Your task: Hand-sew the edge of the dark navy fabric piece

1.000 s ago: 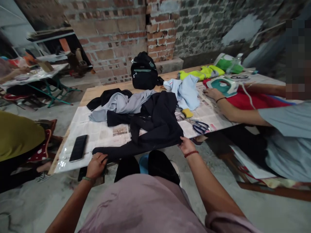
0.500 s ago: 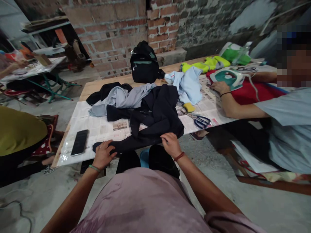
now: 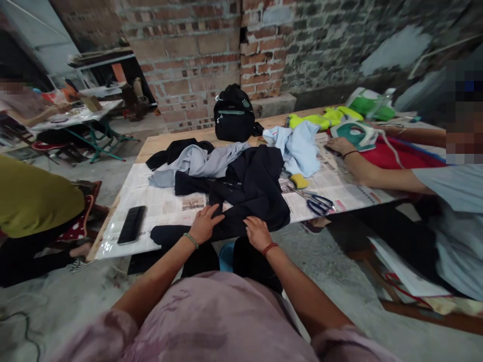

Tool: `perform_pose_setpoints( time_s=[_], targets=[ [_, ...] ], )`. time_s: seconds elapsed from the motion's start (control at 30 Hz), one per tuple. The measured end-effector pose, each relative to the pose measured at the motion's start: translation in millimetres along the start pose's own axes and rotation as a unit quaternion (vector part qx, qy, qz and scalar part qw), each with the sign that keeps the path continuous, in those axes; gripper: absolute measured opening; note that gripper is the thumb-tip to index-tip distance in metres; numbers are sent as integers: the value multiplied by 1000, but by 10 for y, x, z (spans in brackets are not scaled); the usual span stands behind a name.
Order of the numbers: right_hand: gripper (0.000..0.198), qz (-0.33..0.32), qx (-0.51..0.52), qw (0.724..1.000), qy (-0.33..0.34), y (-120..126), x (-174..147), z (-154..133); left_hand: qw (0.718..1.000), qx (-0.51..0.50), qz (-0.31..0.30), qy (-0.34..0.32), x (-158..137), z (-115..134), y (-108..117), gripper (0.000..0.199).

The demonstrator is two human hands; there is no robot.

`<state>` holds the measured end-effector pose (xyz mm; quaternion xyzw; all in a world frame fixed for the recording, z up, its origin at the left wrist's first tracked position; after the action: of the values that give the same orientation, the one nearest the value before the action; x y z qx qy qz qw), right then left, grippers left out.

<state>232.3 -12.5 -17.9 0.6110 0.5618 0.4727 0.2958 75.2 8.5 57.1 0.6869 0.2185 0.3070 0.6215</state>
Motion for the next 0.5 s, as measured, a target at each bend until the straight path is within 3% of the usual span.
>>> perform_pose_setpoints(
  time_s=[0.07,0.13,0.3,0.4,0.5],
  targets=[
    [35,4,-6,1000,3,-2,-10,-5,996,11,-44,-77,161,139,-94,39],
    [36,2,-9,1000,3,-4,-9,0,992,30,-67,-101,256,132,-120,33],
    [35,-14,-16,1000,1,1,-3,3,995,85,-49,-10,204,-389,163,16],
    [34,-15,-13,1000,-7,8,-6,-1,994,99,-43,20,-12,-658,389,18],
    [34,-8,-1,1000,-9,19,-11,1,992,111,-53,32,-298,-763,532,16]
  ],
)
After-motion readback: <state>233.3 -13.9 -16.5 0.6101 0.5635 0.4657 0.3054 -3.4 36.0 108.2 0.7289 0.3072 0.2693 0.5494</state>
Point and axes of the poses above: each hand's wrist, its own x-axis towards the middle knuckle, its own y-axis out of the back of the hand, z = x × y, the point moved 9 cm from there along x, towards the middle knuckle, and after that the axes turned 6 degrees about -y, right-handed, at the moved point
